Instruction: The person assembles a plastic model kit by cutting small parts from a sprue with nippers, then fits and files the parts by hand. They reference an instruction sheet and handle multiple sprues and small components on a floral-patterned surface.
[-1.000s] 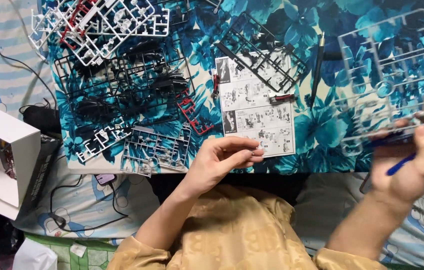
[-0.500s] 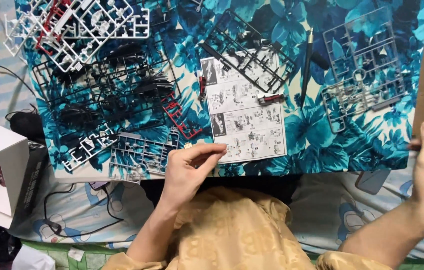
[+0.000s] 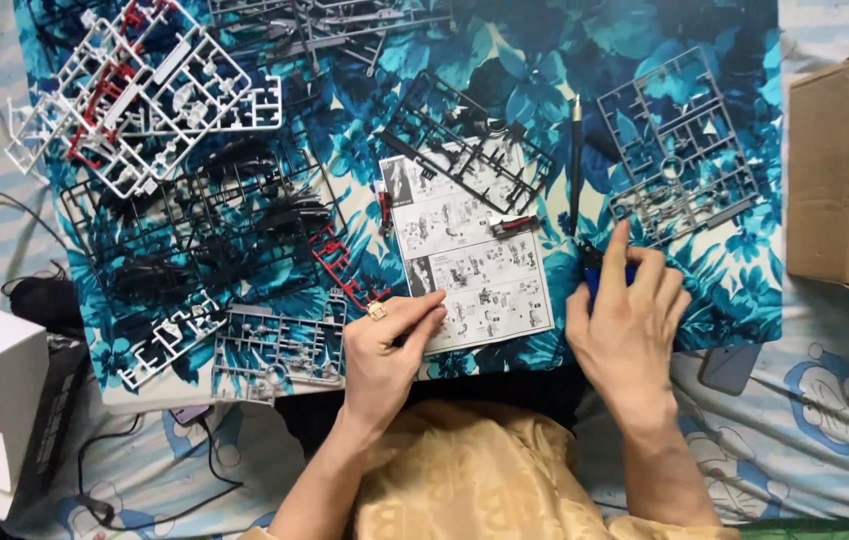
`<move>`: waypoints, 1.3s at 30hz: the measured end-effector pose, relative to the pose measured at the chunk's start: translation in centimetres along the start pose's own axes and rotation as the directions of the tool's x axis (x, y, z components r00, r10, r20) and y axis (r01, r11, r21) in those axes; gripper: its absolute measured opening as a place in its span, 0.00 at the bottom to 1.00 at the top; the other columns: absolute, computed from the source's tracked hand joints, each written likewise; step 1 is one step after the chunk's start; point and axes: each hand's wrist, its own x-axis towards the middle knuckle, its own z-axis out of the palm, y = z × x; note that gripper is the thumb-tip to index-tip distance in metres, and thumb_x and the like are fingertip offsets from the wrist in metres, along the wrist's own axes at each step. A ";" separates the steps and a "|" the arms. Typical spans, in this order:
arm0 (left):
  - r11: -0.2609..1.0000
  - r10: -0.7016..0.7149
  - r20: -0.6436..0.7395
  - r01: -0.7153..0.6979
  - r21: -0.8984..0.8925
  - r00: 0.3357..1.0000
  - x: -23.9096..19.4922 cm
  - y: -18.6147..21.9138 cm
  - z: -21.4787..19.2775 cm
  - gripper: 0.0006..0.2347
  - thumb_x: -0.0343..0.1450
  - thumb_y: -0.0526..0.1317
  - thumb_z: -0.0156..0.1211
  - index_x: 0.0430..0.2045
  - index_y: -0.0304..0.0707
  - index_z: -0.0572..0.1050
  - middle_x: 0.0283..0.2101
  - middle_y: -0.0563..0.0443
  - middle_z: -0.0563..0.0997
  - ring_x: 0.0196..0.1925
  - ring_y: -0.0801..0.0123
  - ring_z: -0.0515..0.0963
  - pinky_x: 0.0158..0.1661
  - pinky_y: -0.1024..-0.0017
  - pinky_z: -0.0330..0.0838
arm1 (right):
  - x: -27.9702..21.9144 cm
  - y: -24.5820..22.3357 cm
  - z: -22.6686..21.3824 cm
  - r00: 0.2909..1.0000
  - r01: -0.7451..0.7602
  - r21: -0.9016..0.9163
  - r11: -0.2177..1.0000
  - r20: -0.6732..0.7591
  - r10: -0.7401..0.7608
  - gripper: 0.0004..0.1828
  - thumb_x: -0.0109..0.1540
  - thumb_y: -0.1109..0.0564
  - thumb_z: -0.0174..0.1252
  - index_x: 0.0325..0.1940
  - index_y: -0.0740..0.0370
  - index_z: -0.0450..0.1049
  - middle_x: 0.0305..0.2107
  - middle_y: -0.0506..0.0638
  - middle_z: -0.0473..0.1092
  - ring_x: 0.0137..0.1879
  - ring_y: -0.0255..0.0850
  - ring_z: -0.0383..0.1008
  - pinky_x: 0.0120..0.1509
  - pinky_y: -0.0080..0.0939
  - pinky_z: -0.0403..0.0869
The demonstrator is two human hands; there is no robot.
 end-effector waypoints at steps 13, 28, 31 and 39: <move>0.915 -0.131 0.012 0.125 -0.384 0.991 -1.6 2.7 -1.4 0.07 0.61 0.30 0.69 0.29 0.32 0.80 0.27 0.47 0.84 0.30 0.75 0.82 0.33 0.80 0.80 | 10.6 -0.2 0.2 0.991 0.068 0.052 0.996 -0.115 -0.062 0.17 0.65 0.51 0.61 0.52 0.65 0.73 0.36 0.60 0.71 0.38 0.62 0.73 0.38 0.60 0.71; 0.889 -0.063 0.002 0.057 -0.453 0.998 -0.2 4.7 -2.6 0.05 0.64 0.30 0.65 0.31 0.32 0.79 0.33 0.45 0.82 0.35 0.70 0.83 0.39 0.81 0.80 | 9.4 0.8 -2.6 0.952 0.280 0.428 0.860 -0.243 -0.189 0.13 0.75 0.70 0.49 0.58 0.85 0.74 0.40 0.68 0.71 0.37 0.50 0.68 0.37 0.43 0.67; 0.894 -0.051 -0.035 0.030 -0.447 0.998 0.2 4.8 -2.3 0.05 0.64 0.30 0.66 0.30 0.33 0.79 0.32 0.46 0.82 0.35 0.71 0.82 0.38 0.81 0.78 | 5.3 -1.6 -4.2 0.965 0.259 0.650 0.714 -0.196 -0.173 0.10 0.75 0.69 0.46 0.55 0.80 0.71 0.29 0.60 0.69 0.26 0.40 0.65 0.29 0.36 0.66; 0.936 0.002 -0.048 -0.018 -0.352 0.999 0.3 5.0 -1.2 0.05 0.64 0.31 0.66 0.29 0.34 0.78 0.31 0.47 0.82 0.34 0.71 0.81 0.39 0.79 0.75 | -1.0 -4.8 -2.5 0.977 -0.074 0.996 0.059 0.084 -0.196 0.13 0.63 0.66 0.47 0.52 0.65 0.59 0.29 0.60 0.66 0.14 0.38 0.64 0.14 0.27 0.68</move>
